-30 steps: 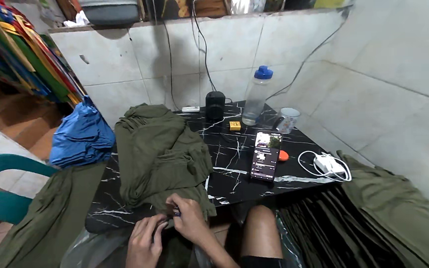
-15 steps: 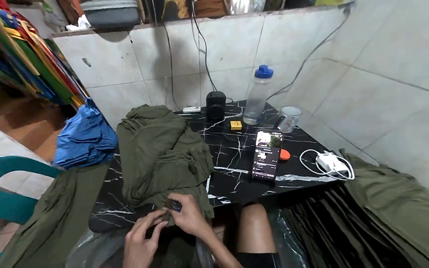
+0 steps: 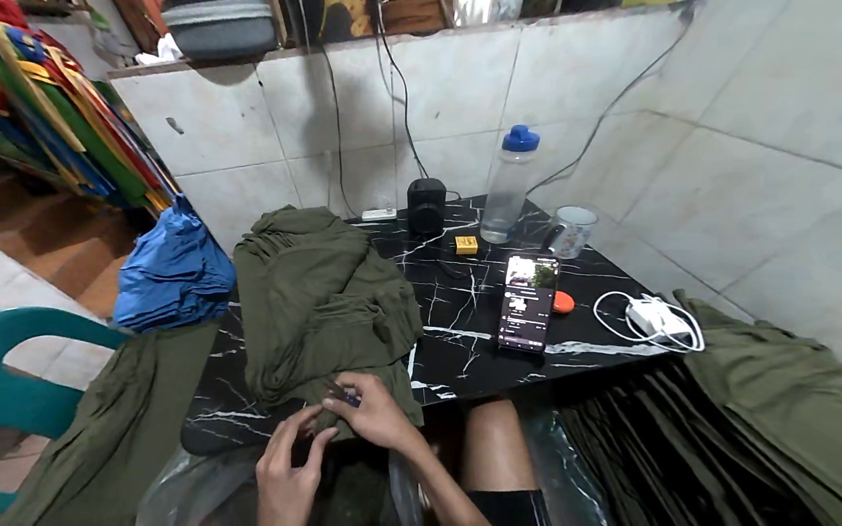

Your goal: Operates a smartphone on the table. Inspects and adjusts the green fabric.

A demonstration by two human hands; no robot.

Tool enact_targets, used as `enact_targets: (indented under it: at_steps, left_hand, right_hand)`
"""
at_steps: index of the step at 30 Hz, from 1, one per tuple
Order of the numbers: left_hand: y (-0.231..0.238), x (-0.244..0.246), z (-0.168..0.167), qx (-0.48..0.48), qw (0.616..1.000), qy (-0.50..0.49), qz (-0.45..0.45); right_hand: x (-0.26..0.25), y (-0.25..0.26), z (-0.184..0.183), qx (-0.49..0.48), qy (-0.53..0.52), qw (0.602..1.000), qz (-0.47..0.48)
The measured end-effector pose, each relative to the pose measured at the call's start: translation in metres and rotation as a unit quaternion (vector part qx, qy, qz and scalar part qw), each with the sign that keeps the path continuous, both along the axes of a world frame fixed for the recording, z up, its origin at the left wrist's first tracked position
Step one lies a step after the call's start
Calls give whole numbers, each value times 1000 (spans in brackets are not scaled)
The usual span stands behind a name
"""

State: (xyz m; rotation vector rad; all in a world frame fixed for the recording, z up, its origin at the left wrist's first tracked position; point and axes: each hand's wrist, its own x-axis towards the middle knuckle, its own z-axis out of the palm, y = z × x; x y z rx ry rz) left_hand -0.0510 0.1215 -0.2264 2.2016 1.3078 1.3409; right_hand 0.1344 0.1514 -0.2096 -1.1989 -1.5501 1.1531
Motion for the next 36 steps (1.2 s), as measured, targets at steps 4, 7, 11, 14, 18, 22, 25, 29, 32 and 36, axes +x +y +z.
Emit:
enact_targets:
  at_steps: [4,7,11,14,18,22,25,29,32,36]
  left_hand:
    - [3,10,0,-10,999,-26,29]
    - [4,15,0,-15,998,-32,47]
    - [10,12,2,-11,998,-17,52]
    - [10,11,1,-21,999,4,32]
    - [5,8,-1,-12,1000,1,-15]
    - [4,10,-7,12,1000,-21,17]
    - [2,15,-9,28,997,-48,56]
    - [2,16,-8,19,995,-76,59]
    - [2,13,-6,-1,997,-64,46]
    - [3,5,-6,-13,999,-44,13]
  right_hand:
    - [0,1,-2,6,-2,1000,-1]
    - [1,1,-2,2,-7,1000,-1]
    - [-1,0,-1,-9,-20,1000,2]
    - [-1,0,-1,-4,-13,1000,-10]
    - [-1,-1,-1,2,5,1000,-19]
    - [-1,0,-1,-3,8,1000,-19]
    - [-2,0,-3,-3,5,1000,-18]
    - [-3,-1,-2,-1,-14,1000,-21]
    - [-3,-2,-2,-2,-18,1000,-19]
    - [-3,-3,0,-7,-22,1000,-19]
